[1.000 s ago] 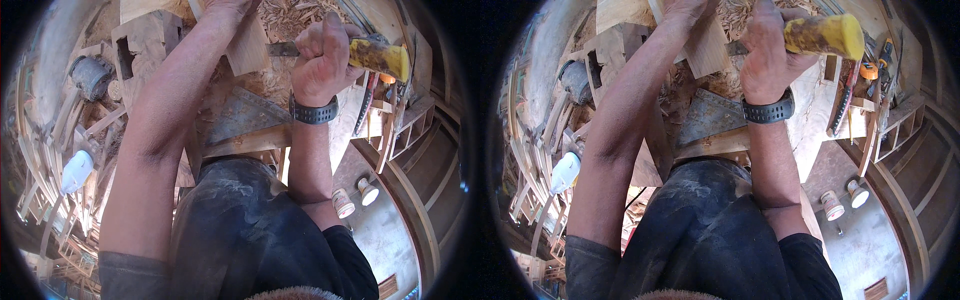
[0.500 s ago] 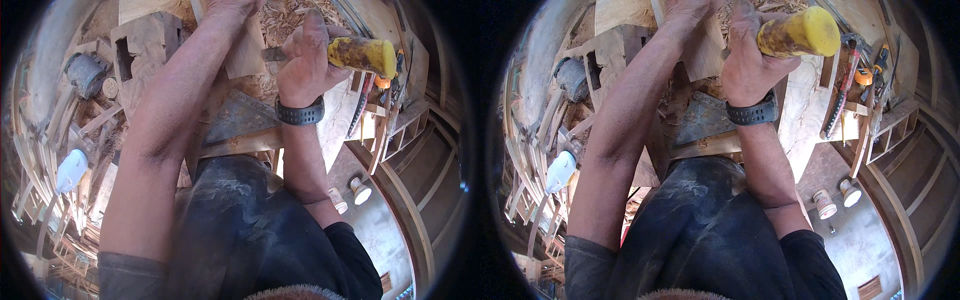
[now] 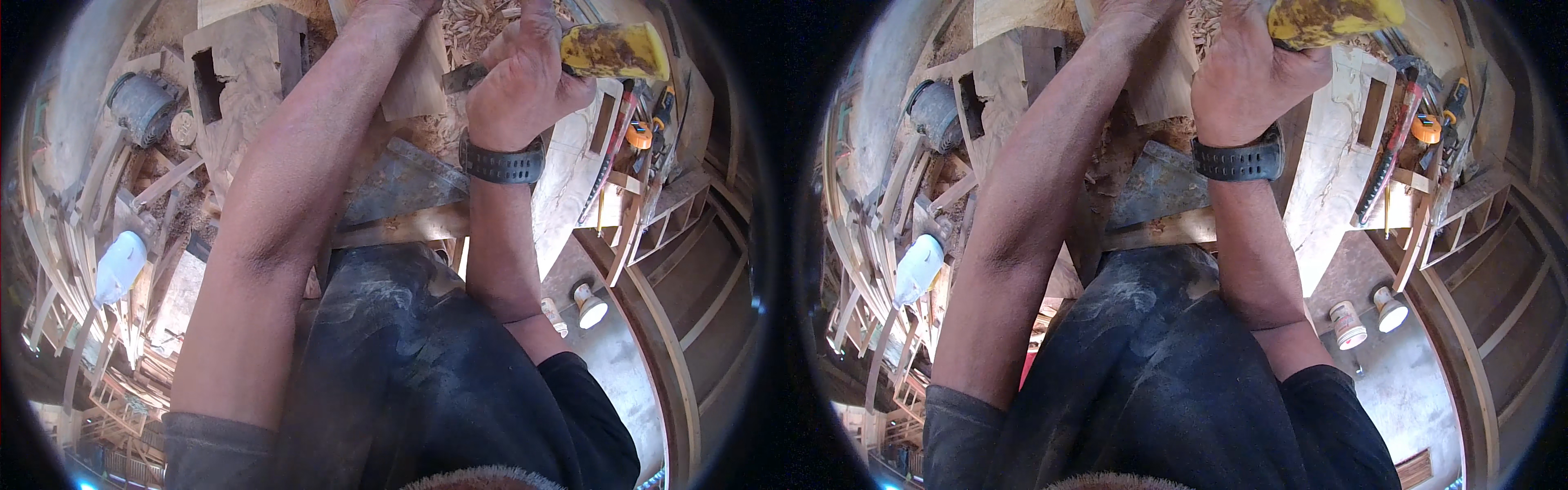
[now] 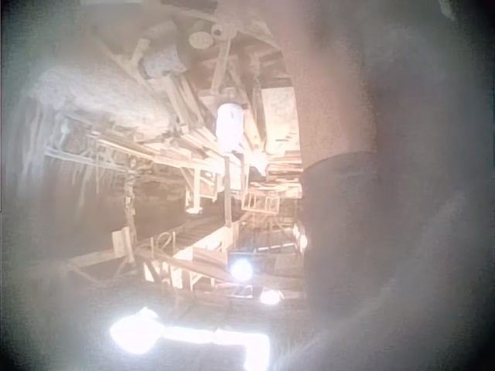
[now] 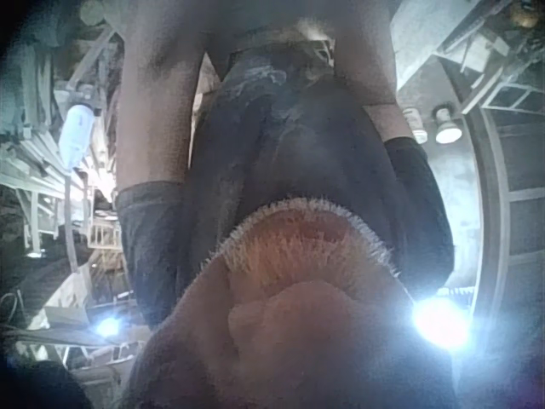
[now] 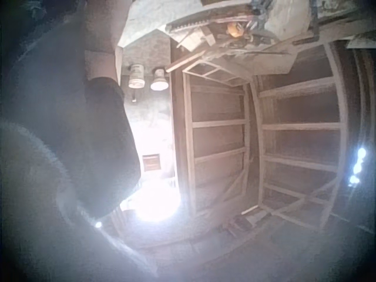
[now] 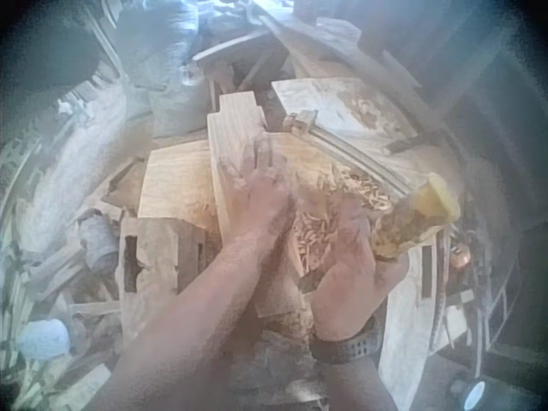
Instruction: The person cuts a wooden piece with a handsaw, carves the wood using a chisel, fits a curved wooden piece onto the wooden block, and cuts the wood again with the handsaw.
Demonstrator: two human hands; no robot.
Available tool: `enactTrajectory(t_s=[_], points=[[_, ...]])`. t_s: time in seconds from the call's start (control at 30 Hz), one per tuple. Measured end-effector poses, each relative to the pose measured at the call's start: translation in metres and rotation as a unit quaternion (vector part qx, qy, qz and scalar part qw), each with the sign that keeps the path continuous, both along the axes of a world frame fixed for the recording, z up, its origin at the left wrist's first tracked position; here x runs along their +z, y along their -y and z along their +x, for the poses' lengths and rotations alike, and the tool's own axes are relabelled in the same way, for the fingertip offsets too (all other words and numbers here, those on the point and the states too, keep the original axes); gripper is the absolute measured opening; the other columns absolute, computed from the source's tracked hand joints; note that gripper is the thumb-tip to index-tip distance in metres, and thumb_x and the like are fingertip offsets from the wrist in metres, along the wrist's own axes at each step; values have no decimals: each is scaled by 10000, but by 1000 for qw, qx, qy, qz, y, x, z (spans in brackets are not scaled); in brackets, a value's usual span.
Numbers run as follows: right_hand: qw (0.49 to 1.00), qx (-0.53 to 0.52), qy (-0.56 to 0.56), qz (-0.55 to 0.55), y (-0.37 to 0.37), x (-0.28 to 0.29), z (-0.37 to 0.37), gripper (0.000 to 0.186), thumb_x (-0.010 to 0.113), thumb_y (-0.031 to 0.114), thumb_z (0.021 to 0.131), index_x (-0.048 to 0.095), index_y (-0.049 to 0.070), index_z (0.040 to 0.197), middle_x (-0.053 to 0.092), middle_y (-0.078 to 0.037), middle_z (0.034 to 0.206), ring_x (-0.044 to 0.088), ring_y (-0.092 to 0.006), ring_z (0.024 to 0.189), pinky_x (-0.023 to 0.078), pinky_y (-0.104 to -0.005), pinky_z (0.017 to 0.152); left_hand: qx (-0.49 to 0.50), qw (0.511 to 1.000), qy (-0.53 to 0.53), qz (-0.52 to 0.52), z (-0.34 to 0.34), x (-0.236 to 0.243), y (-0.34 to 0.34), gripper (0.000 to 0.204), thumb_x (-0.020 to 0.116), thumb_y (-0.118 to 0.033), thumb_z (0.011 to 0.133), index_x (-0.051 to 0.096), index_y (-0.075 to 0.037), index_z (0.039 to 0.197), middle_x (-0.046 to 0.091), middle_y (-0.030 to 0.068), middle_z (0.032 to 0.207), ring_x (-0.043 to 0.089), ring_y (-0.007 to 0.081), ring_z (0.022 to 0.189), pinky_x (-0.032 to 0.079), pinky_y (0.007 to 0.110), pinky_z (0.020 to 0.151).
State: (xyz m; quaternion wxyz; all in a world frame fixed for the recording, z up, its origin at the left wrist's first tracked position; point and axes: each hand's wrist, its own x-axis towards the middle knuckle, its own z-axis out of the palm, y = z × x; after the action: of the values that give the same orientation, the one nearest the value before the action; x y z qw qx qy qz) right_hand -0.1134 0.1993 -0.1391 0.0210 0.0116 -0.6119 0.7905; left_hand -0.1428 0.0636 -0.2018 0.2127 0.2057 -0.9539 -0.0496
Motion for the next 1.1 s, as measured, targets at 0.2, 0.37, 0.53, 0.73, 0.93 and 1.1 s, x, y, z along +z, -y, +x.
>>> enactTrajectory(t_s=[0.2,0.37,0.53,0.73,0.93,1.1], points=[[989,18,-15,146,16,29,-2,49,696,41,942,655,16,956,590,39,788,549,-66,656,437,-243,570,-19,1000,2,0,2,-2,-2,512,504,-245,962,548,22,1396,354,207,1611,303,376,1508,180,760,1154],[946,-316,-10,68,65,28,-4,92,707,42,934,637,-5,969,558,44,763,499,-51,676,407,-248,579,-12,1000,-7,14,0,0,-3,489,500,-272,979,572,8,1374,376,205,1602,318,378,1502,184,731,1172],[997,44,-32,52,19,18,-7,84,701,50,942,638,-5,952,605,20,812,536,-63,712,433,-255,605,-4,999,4,38,1,4,-3,487,498,-272,983,568,1,1379,364,198,1611,314,374,1505,181,727,1177],[998,24,-54,-6,32,17,-4,129,697,73,960,698,-43,1016,654,12,826,552,-68,709,441,-263,605,-1,1000,0,6,2,2,-2,485,485,-274,986,571,-5,1380,347,199,1623,297,373,1515,156,738,1177],[798,118,-384,449,17,22,-19,143,687,18,956,696,-61,1075,689,-30,870,593,-88,737,490,-262,661,-10,999,23,35,2,5,-4,505,462,-276,995,547,0,1410,336,202,1633,273,373,1528,128,738,1184],[997,-2,-69,42,25,15,6,82,670,0,956,670,-60,1012,638,-5,796,566,-85,717,468,-266,645,4,998,-31,47,-2,-2,-2,528,468,-277,988,532,-7,1437,347,213,1626,266,377,1531,129,732,1188]])
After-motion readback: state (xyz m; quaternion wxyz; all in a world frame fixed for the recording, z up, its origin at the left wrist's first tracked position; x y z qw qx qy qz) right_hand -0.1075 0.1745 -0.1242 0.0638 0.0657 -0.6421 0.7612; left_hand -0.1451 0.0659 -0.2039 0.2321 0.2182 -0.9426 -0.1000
